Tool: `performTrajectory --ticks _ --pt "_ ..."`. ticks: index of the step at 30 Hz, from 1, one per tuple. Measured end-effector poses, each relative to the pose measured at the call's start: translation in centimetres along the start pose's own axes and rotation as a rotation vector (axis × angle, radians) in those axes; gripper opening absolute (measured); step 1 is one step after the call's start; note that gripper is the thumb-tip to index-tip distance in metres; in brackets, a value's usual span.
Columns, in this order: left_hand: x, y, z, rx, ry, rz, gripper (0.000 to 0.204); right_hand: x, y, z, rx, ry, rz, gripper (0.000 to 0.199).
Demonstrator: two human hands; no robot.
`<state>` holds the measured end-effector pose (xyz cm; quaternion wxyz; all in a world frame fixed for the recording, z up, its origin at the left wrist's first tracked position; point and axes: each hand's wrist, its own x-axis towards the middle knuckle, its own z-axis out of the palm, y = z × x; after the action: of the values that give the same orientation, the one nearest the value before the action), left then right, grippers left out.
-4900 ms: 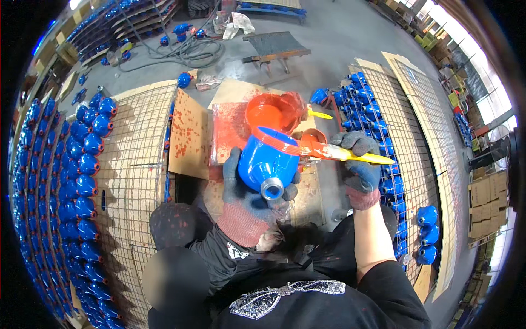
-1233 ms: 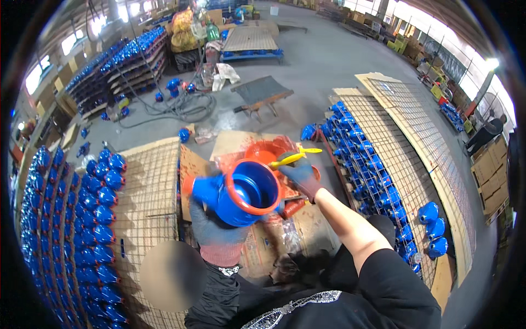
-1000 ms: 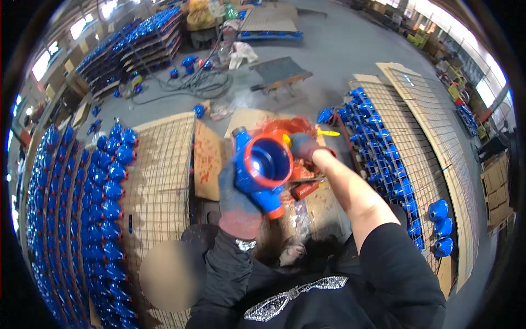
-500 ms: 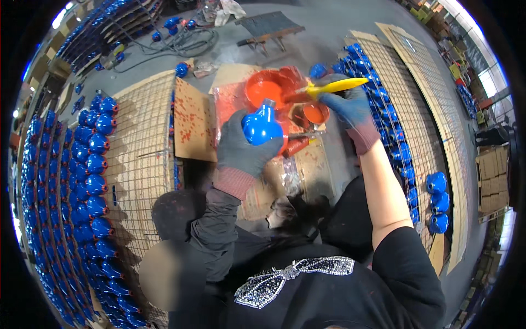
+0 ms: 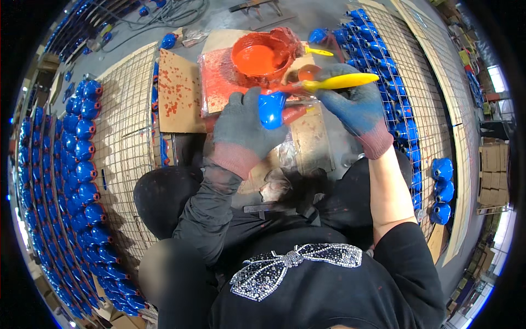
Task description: Manually painting small blue metal components with red paint using a brush.
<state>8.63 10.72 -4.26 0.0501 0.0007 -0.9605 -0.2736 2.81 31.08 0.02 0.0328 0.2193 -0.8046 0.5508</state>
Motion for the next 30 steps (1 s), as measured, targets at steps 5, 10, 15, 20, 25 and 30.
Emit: performTrajectory --ticks 5,10,15,20,25,30 --pt "0.8 -0.5 -0.2 -0.203 -0.028 -0.111 0.08 -0.5 0.5 -1.1 0.172 0.042 0.049 0.024" --pt "1.0 -0.8 -0.9 -0.91 -0.16 -0.209 0.069 -0.2 2.5 -2.3 0.358 0.08 0.074 0.028" --pt "0.0 -0.3 -2.1 -1.503 -0.321 -0.315 0.055 0.0 4.9 -0.7 0.842 0.13 0.13 0.027" --pt "-1.8 0.3 -2.1 -2.0 -0.272 -0.434 0.057 -0.9 5.7 1.5 1.271 0.057 0.229 0.029" --pt "-2.0 -0.8 -1.2 -2.544 -0.468 -0.34 0.058 -0.4 5.8 3.5 1.385 0.07 0.272 0.023" --pt "-1.8 -1.1 -0.1 -2.364 -0.578 -0.43 0.074 0.3 4.9 3.6 1.295 0.088 0.334 0.031"
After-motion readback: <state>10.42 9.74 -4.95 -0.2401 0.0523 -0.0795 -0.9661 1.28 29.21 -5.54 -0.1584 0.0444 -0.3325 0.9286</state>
